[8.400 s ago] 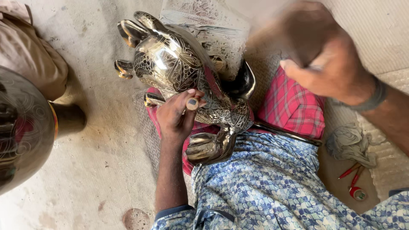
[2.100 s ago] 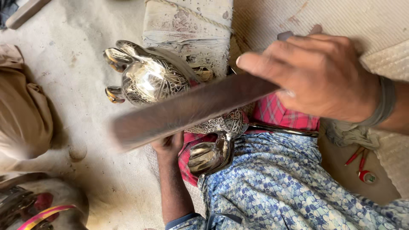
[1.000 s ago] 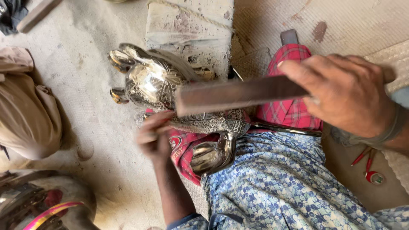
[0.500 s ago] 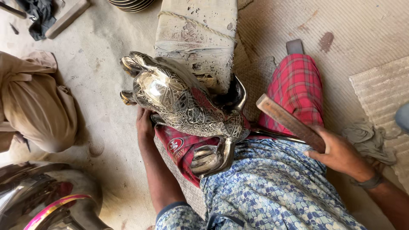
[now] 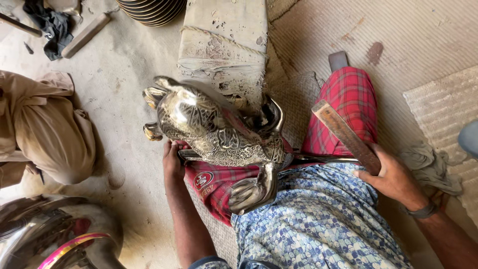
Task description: The person uses a small chisel and a wooden mallet to engrave intricate patterns onto a silver-colored metal vessel shaped like an animal. They repeatedly tap the chisel to create fine lines on the surface.
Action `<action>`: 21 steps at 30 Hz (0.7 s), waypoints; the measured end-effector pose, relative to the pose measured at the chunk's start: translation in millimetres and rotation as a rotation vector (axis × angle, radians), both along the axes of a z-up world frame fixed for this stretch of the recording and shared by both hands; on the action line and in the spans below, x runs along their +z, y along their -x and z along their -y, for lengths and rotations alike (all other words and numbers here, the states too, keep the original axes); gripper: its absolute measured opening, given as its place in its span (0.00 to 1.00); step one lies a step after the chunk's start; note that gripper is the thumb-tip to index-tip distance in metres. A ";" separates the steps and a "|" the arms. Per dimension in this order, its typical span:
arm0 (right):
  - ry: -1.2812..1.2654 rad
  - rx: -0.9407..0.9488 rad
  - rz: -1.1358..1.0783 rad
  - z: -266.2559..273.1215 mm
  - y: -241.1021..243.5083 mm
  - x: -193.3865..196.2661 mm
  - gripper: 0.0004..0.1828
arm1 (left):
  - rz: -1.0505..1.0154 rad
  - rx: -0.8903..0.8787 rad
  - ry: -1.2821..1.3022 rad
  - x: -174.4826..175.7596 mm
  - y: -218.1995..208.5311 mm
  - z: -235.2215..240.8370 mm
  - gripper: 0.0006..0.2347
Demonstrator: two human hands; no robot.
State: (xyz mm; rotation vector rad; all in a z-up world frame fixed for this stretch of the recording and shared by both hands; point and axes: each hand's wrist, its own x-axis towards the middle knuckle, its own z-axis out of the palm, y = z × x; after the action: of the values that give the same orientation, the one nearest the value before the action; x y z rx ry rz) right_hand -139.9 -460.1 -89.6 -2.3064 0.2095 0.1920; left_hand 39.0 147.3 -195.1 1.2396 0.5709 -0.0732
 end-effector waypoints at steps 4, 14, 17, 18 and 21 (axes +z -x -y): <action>-0.002 0.065 0.093 -2.5 4.2 -5.8 0.43 | 0.165 0.194 0.137 1.2 6.6 0.9 0.15; -0.138 0.006 0.242 -13.9 -28.7 37.7 0.28 | 0.535 0.102 -0.436 169.4 103.8 120.8 0.18; -0.367 -0.035 0.406 -23.9 -59.1 30.5 0.19 | 0.571 -0.069 -0.381 202.7 81.7 158.3 0.21; -0.319 -0.016 0.424 -28.1 -72.5 26.2 0.16 | 0.620 -0.163 -0.352 210.2 71.9 170.5 0.20; -0.154 -0.002 0.326 -28.8 -98.4 28.1 0.26 | 0.674 -0.336 -0.610 225.4 41.0 196.7 0.19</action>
State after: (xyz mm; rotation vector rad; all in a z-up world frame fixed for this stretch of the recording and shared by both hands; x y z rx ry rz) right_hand -41.5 -431.3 -61.5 -2.1463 0.0297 -0.1645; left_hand -1.9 -49.4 30.2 1.8269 -0.2332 0.2496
